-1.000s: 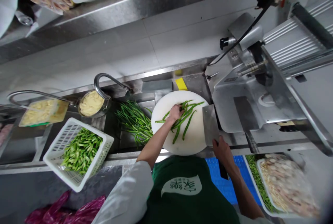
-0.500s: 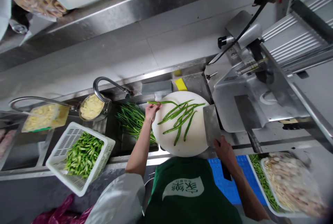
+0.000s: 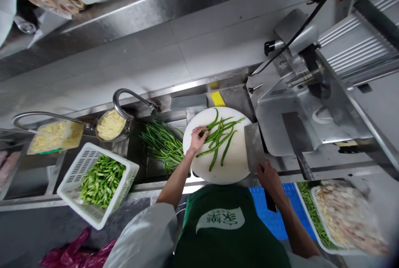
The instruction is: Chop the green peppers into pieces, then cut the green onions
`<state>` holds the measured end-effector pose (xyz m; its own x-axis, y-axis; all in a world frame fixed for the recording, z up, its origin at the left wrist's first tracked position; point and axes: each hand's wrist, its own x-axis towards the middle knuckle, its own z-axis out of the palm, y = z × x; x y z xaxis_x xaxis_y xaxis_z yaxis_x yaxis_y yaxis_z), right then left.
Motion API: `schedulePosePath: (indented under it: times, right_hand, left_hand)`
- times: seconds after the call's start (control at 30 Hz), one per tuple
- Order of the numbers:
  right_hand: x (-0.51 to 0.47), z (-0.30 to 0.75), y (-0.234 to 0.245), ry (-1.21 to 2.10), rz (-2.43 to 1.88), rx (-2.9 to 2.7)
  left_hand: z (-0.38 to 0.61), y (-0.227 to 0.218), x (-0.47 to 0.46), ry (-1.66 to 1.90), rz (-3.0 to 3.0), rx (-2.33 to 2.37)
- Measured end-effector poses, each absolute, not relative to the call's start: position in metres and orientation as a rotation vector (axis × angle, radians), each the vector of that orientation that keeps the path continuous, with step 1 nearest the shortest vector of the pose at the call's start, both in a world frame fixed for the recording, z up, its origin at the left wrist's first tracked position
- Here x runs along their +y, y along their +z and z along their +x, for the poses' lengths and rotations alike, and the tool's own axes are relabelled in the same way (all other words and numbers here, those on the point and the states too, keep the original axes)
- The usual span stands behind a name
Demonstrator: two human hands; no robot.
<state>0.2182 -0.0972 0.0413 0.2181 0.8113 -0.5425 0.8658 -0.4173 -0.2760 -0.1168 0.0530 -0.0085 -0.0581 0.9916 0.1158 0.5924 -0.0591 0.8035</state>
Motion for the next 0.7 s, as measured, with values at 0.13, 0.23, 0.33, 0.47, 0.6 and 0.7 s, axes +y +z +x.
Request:
schedulePosePath:
  times: [0.13, 0.23, 0.33, 0.47, 0.6, 0.7]
  right_hand:
    - [-0.098, 0.217, 0.042, -0.994, 2.391, 1.648]
    - [-0.097, 0.216, 0.044, -0.984, 2.400, 1.636]
    - [-0.096, 0.216, 0.046, -0.993, 2.412, 1.603]
    - [-0.094, 0.217, 0.049, -1.043, 2.402, 1.602]
    - [-0.095, 0.217, 0.049, -1.045, 2.398, 1.604]
    - [-0.096, 0.216, 0.048, -1.046, 2.401, 1.597]
  left_hand:
    - [-0.084, -0.005, 0.028, 0.770, 2.042, 1.786]
    - [-0.072, 0.000, 0.015, 0.460, 2.194, 1.689]
    - [-0.067, 0.005, 0.015, 0.336, 2.173, 1.715]
    - [-0.052, 0.015, 0.039, 0.389, 2.003, 1.702]
    - [-0.006, 0.024, 0.084, 0.759, 1.891, 1.598]
    - [0.041, 0.023, 0.121, 0.843, 1.837, 1.527]
